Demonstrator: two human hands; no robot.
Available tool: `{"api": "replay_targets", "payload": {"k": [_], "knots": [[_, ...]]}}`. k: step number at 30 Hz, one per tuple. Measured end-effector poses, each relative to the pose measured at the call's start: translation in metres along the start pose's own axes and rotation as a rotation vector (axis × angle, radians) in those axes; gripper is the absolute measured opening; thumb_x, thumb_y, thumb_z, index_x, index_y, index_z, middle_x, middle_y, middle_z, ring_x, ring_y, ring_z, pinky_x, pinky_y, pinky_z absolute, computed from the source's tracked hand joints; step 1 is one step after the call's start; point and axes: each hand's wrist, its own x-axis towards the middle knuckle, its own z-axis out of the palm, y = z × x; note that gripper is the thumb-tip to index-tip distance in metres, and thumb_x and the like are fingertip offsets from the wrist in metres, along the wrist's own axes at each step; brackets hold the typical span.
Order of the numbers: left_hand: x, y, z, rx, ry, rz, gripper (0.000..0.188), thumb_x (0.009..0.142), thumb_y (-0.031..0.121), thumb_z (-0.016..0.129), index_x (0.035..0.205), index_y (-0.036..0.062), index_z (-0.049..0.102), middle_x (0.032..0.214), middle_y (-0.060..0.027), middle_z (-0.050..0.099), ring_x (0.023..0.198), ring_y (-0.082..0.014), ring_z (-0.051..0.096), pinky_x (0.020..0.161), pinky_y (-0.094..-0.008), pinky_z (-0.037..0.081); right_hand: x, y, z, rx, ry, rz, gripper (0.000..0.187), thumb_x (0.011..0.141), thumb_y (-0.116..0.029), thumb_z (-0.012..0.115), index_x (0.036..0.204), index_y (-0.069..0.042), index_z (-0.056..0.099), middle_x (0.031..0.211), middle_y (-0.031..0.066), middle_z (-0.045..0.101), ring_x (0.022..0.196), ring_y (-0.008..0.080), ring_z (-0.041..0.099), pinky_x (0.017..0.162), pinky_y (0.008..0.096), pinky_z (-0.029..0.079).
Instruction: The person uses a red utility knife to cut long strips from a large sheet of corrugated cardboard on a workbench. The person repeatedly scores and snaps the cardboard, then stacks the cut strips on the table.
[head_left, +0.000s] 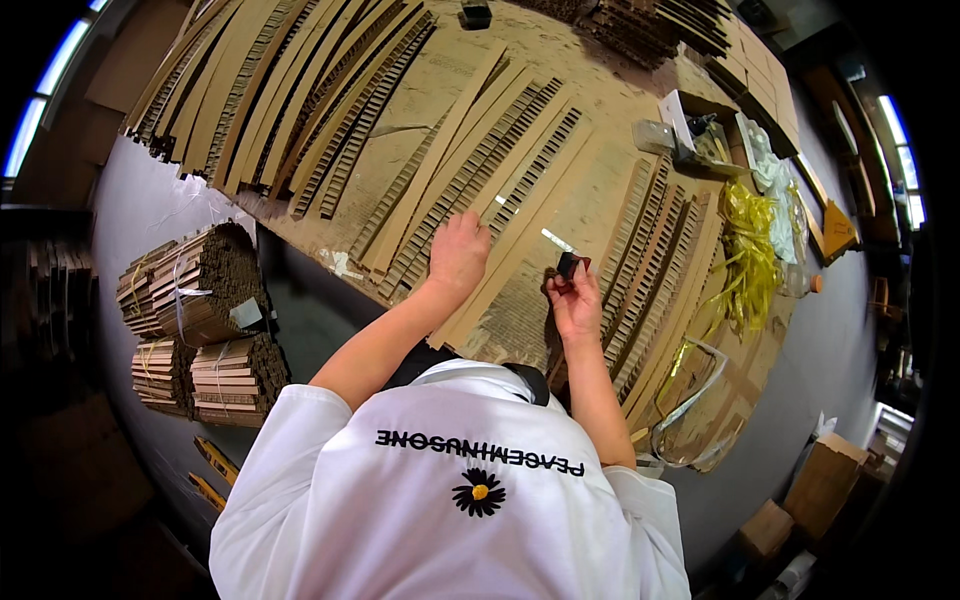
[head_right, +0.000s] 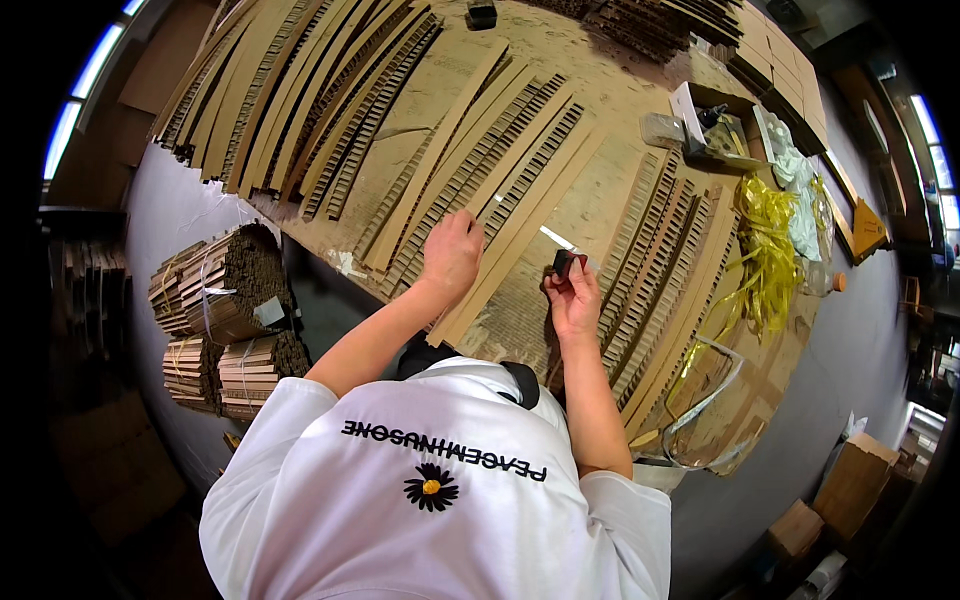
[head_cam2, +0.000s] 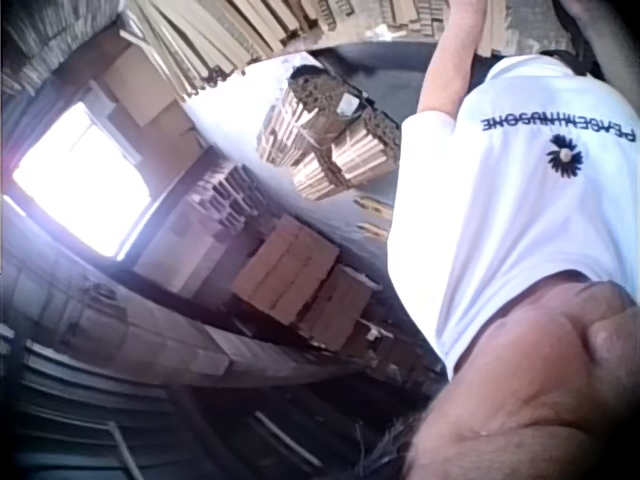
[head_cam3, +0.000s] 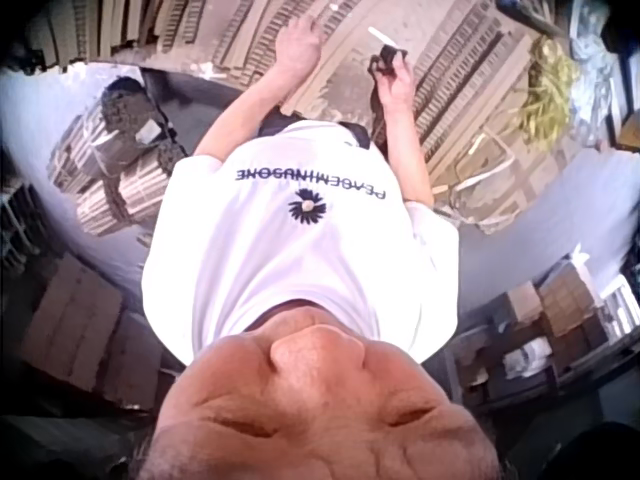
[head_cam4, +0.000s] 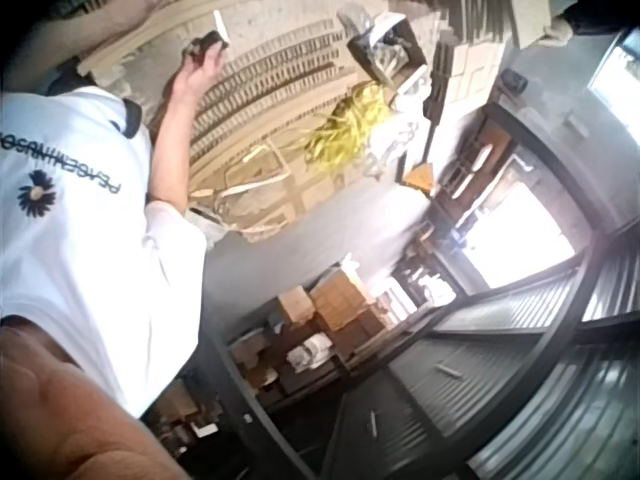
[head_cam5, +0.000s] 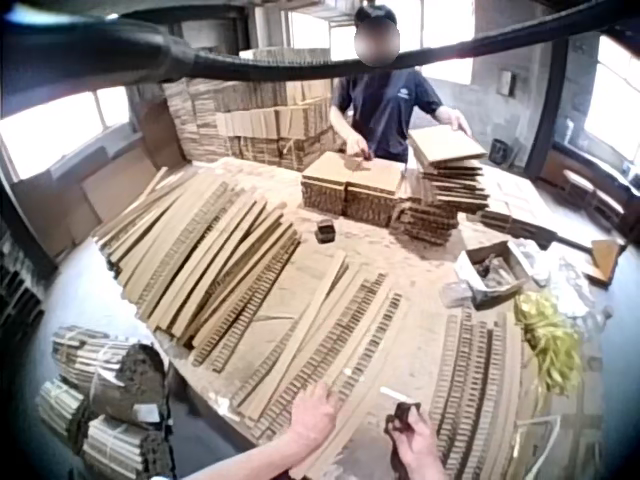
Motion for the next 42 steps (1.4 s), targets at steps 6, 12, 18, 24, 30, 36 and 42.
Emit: {"api": "replay_targets", "payload": {"k": [6,12,18,24,30,36,42], "knots": [[-0.003,0.012,0.009,-0.109,-0.174,-0.113,0.025,0.086,0.015,0.069,0.106,0.0027,0.058,0.111,-0.0158,0.059,0.104,-0.0366,0.061,0.079,-0.0484,0.054,0.002,0.002,-0.001,0.030,-0.005,0.008,0.022,0.098,-0.021,0.072,0.112,-0.005,0.064,0.090,0.0045,0.065,0.081,0.0186,0.063,0.079,0.0378,0.056],[0.003,0.016,0.014,-0.139,-0.274,-0.232,0.025,0.088,0.014,0.067,0.107,0.0030,0.057,0.117,-0.0174,0.060,0.106,-0.0381,0.061,0.082,-0.0491,0.054,0.003,0.008,0.005,0.051,-0.066,0.052,0.024,0.099,-0.020,0.070,0.117,-0.006,0.065,0.093,0.0033,0.065,0.083,0.0186,0.062,0.081,0.0382,0.056],[0.002,0.008,-0.001,-0.118,-0.093,-0.085,0.020,0.088,0.013,0.067,0.106,0.0038,0.061,0.111,-0.0154,0.061,0.103,-0.0359,0.062,0.079,-0.0481,0.054,0.005,0.010,0.009,0.015,-0.096,0.089,0.026,0.099,-0.021,0.069,0.120,-0.006,0.065,0.096,0.0022,0.065,0.084,0.0179,0.062,0.082,0.0388,0.057],[0.011,-0.022,-0.006,0.024,-0.060,-0.182,0.013,0.086,0.009,0.066,0.097,0.0026,0.063,0.099,-0.0135,0.059,0.094,-0.0335,0.062,0.074,-0.0461,0.054,0.010,0.012,0.004,0.021,-0.066,0.110,0.026,0.100,-0.022,0.069,0.120,-0.007,0.065,0.096,0.0013,0.065,0.082,0.0167,0.060,0.080,0.0378,0.056],[0.001,-0.013,0.004,0.008,-0.042,-0.113,0.015,0.083,0.005,0.065,0.098,0.0024,0.063,0.103,-0.0132,0.059,0.093,-0.0341,0.063,0.072,-0.0452,0.055,0.012,0.012,0.003,0.034,-0.101,0.115,0.026,0.100,-0.024,0.068,0.120,-0.008,0.065,0.095,0.0015,0.065,0.080,0.0156,0.060,0.077,0.0363,0.055],[0.001,-0.013,0.002,-0.101,-0.108,-0.087,0.012,0.088,0.009,0.066,0.099,0.0049,0.063,0.102,-0.0114,0.059,0.094,-0.0339,0.063,0.073,-0.0440,0.055,0.013,0.012,-0.002,0.033,-0.084,0.134,0.024,0.101,-0.024,0.067,0.118,-0.007,0.065,0.094,0.0010,0.065,0.077,0.0149,0.062,0.077,0.0357,0.056],[0.017,-0.032,-0.001,0.156,-0.086,-0.141,0.013,0.083,0.010,0.066,0.092,0.0029,0.060,0.097,-0.0135,0.059,0.092,-0.0329,0.063,0.070,-0.0428,0.056,0.016,0.013,0.000,0.056,-0.127,0.139,0.021,0.102,-0.024,0.065,0.116,-0.008,0.065,0.090,0.0012,0.066,0.076,0.0142,0.062,0.076,0.0353,0.057]]}}
